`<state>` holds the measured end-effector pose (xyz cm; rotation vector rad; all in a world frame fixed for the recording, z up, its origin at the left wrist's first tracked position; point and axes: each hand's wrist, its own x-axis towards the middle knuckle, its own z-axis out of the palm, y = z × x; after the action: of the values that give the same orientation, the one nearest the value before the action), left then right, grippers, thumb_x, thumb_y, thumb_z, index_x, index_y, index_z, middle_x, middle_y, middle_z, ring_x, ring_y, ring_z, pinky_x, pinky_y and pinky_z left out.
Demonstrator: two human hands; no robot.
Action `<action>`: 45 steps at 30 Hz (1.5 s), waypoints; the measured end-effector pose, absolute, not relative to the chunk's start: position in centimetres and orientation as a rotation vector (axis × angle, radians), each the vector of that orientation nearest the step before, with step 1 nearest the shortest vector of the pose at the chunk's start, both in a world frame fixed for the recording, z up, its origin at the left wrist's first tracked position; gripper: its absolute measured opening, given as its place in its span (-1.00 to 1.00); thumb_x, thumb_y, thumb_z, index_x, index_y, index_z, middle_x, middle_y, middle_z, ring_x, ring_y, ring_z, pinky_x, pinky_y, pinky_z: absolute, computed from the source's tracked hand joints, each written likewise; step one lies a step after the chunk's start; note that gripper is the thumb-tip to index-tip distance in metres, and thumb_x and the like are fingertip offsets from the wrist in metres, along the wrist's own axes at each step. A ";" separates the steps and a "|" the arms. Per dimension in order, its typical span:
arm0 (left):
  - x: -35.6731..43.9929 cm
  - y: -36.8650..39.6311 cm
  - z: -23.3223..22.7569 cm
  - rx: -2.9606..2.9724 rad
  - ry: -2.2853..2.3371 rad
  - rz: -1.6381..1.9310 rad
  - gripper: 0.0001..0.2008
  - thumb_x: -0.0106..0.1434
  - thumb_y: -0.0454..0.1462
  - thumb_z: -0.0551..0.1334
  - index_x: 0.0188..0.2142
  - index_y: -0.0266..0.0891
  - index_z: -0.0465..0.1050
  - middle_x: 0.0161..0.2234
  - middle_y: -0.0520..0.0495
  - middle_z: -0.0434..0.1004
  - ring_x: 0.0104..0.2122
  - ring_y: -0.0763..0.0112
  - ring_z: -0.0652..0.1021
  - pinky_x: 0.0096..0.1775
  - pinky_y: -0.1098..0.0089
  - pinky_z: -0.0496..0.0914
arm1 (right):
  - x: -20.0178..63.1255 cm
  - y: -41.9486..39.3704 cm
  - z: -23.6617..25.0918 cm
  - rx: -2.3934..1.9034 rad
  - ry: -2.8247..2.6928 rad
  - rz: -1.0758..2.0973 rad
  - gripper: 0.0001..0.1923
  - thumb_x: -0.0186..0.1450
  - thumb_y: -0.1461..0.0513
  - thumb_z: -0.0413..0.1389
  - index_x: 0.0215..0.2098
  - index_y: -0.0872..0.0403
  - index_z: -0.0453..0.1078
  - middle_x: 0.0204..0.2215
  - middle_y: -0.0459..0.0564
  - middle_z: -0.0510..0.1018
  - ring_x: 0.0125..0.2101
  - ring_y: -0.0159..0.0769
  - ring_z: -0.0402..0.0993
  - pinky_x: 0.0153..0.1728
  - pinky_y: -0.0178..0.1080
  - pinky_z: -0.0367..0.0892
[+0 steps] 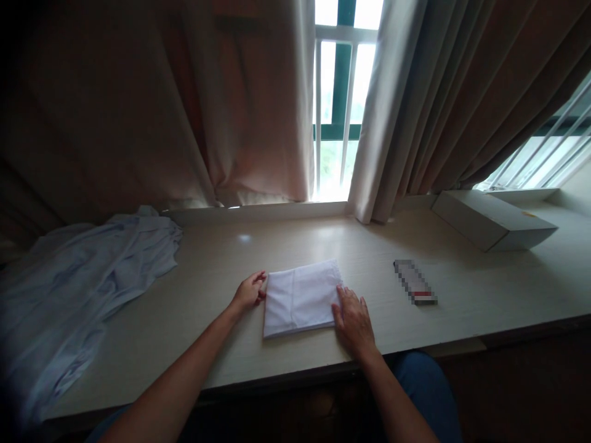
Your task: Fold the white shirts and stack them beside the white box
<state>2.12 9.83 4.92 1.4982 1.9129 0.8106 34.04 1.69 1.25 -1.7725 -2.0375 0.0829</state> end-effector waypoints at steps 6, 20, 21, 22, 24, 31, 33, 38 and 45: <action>2.2 12.5 5.8 1.402 1.694 0.573 -0.66 0.24 -0.17 0.14 -0.05 -0.24 0.46 -0.59 0.07 0.41 -0.67 0.52 0.41 -0.59 0.52 0.30 | 33.6 1.8 1.2 -1.845 -2.086 0.069 -0.46 0.46 0.09 -0.28 0.32 0.04 0.15 0.28 0.06 0.23 0.29 -0.13 0.05 0.28 0.05 -0.12; 3.2 11.1 6.0 1.469 2.039 0.680 -0.69 0.14 -0.05 0.25 -0.25 -0.22 0.45 -0.29 -0.15 0.59 -0.22 0.25 0.56 -0.26 0.40 0.36 | 33.5 1.9 1.2 -1.867 -2.096 0.053 -0.46 0.45 0.11 -0.27 0.30 0.08 0.19 0.29 0.09 0.22 0.30 -0.12 0.03 0.28 0.06 -0.14; 3.2 10.5 5.9 1.441 2.059 0.690 -0.65 0.17 -0.02 0.22 -0.22 -0.24 0.44 -0.27 -0.19 0.59 -0.19 0.22 0.56 -0.24 0.38 0.37 | 33.6 1.9 1.1 -1.857 -2.093 0.051 -0.46 0.45 0.11 -0.28 0.30 0.07 0.19 0.28 0.09 0.22 0.30 -0.12 0.04 0.28 0.06 -0.13; 3.2 9.7 5.8 1.410 2.069 0.694 -0.61 0.19 0.02 0.19 -0.20 -0.25 0.44 -0.27 -0.21 0.59 -0.19 0.20 0.57 -0.25 0.36 0.38 | 33.6 1.8 1.0 -1.850 -2.089 0.048 -0.46 0.45 0.10 -0.28 0.30 0.07 0.18 0.28 0.09 0.22 0.30 -0.13 0.04 0.28 0.05 -0.12; 3.2 8.2 5.4 1.351 2.057 0.695 -0.56 0.20 0.06 0.16 -0.20 -0.27 0.44 -0.29 -0.22 0.60 -0.22 0.18 0.59 -0.27 0.34 0.40 | 33.7 1.6 1.0 -1.841 -2.066 0.012 -0.46 0.46 0.09 -0.27 0.31 0.09 0.15 0.30 0.10 0.20 0.31 -0.13 0.01 0.29 0.05 -0.13; 4.5 5.1 4.1 1.221 1.887 0.765 -0.56 0.02 -0.04 0.37 -0.21 -0.32 0.48 -0.22 -0.24 0.62 -0.23 0.16 0.60 -0.29 0.36 0.44 | 31.7 0.8 2.4 -1.713 -2.087 -0.214 -0.39 0.45 0.04 -0.25 0.37 0.18 0.00 0.38 0.11 -0.04 0.38 -0.08 -0.33 0.31 0.14 -0.34; 5.0 5.0 4.2 1.185 1.791 0.791 -0.61 -0.01 -0.11 0.39 -0.26 -0.34 0.50 -0.23 -0.25 0.62 -0.26 0.17 0.61 -0.31 0.37 0.45 | 30.4 0.7 2.7 -1.665 -2.190 -0.155 -0.34 0.43 -0.02 -0.22 0.38 0.14 -0.01 0.37 0.10 -0.04 0.38 -0.06 -0.30 0.31 0.12 -0.33; 6.1 4.6 4.3 1.042 1.533 0.864 -0.67 0.01 -0.18 0.38 -0.29 -0.37 0.52 -0.31 -0.23 0.63 -0.38 0.24 0.61 -0.39 0.37 0.46 | 28.4 0.8 1.8 -1.692 -2.291 0.035 -0.28 0.40 -0.13 -0.24 0.37 0.10 0.02 0.38 0.10 -0.06 0.37 -0.01 -0.28 0.31 0.12 -0.34; 7.5 3.3 3.4 0.832 1.305 1.022 -0.67 0.08 -0.21 0.32 -0.19 -0.40 0.50 -0.34 -0.24 0.62 -0.42 0.25 0.60 -0.42 0.37 0.48 | 29.2 0.3 2.0 -1.618 -2.307 0.109 -0.24 0.39 -0.14 -0.21 0.38 0.12 -0.02 0.38 0.13 -0.09 0.37 -0.01 -0.32 0.31 0.14 -0.32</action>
<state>7.51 3.29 3.36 0.8319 1.3045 1.0221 29.19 0.32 2.03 -1.6179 -2.3073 0.1092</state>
